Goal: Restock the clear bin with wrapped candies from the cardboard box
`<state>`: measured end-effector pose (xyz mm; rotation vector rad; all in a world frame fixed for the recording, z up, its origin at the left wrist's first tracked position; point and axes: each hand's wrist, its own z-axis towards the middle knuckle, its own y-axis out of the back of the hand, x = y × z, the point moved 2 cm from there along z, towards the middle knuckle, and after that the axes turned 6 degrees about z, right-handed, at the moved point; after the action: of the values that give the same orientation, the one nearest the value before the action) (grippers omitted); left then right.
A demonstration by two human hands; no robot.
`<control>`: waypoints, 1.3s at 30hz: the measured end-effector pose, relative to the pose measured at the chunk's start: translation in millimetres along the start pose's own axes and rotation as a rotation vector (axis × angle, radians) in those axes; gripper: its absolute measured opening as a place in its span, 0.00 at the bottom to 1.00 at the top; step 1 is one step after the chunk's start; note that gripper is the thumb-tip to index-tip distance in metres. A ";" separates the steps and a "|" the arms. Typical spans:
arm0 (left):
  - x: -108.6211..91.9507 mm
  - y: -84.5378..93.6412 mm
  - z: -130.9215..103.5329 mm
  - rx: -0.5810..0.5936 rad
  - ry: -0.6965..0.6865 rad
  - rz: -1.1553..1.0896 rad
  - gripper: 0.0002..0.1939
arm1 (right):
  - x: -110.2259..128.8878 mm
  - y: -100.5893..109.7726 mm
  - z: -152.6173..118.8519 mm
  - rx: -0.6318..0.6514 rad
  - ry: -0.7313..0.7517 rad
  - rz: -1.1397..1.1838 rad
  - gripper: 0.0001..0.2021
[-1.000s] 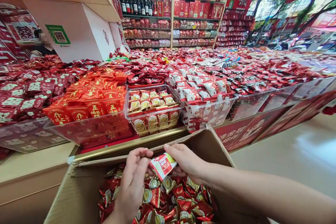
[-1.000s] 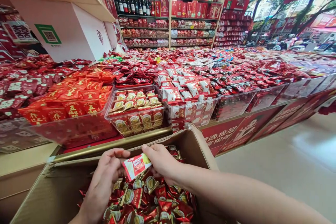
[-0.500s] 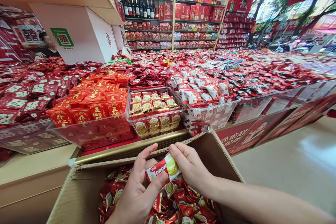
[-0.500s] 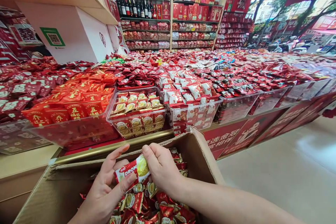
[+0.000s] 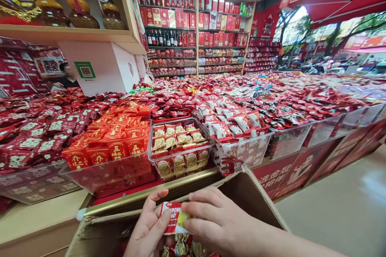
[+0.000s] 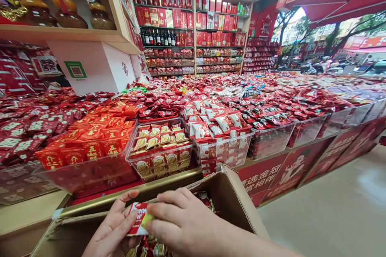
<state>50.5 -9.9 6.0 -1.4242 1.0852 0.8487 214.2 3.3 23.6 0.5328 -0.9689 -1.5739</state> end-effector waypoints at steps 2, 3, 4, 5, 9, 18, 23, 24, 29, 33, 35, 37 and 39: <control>-1.5 2.5 1.2 -0.005 0.009 -0.003 0.24 | 1.9 2.9 5.0 0.006 0.062 -0.098 0.09; -3.4 6.0 2.7 -0.023 0.000 0.020 0.24 | 1.8 6.2 8.3 0.000 0.096 -0.133 0.08; -6.1 11.5 5.1 -0.055 -0.026 0.067 0.23 | 0.2 11.5 12.4 -0.006 0.120 -0.166 0.08; -9.9 19.1 8.3 -0.100 -0.076 0.139 0.23 | -3.3 18.8 17.6 -0.015 0.122 -0.205 0.09; -25.6 57.7 25.1 -0.328 -0.326 0.472 0.22 | -38.6 59.9 53.8 -0.051 -0.043 -0.396 0.10; -22.5 70.7 29.7 -0.241 -0.359 0.731 0.17 | -149.2 64.6 143.4 0.436 -0.506 -0.696 0.13; -19.5 71.1 26.8 -0.238 -0.394 0.777 0.15 | -171.6 47.2 147.1 0.545 -0.531 -0.703 0.15; -19.0 71.5 26.8 -0.238 -0.399 0.789 0.14 | -175.2 44.9 146.5 0.572 -0.538 -0.702 0.15; -17.6 71.6 27.9 -0.237 -0.398 0.817 0.14 | -187.0 36.2 147.6 0.754 -0.553 -0.684 0.14; -18.3 70.9 28.1 -0.236 -0.401 0.825 0.13 | -186.7 33.1 153.3 0.884 -0.580 -0.673 0.13; -18.9 70.8 27.8 -0.236 -0.405 0.829 0.13 | -185.4 32.6 155.5 0.902 -0.591 -0.667 0.14; -19.5 70.4 27.1 -0.239 -0.410 0.828 0.12 | -184.8 32.2 156.3 0.895 -0.596 -0.660 0.15; -19.7 69.4 26.2 -0.242 -0.419 0.828 0.11 | -184.9 32.1 155.5 0.872 -0.604 -0.652 0.15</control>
<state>-19.5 20.5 -2.3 -0.8808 1.2694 1.8263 156.6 225.6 105.1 1.0785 -2.1380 -1.8742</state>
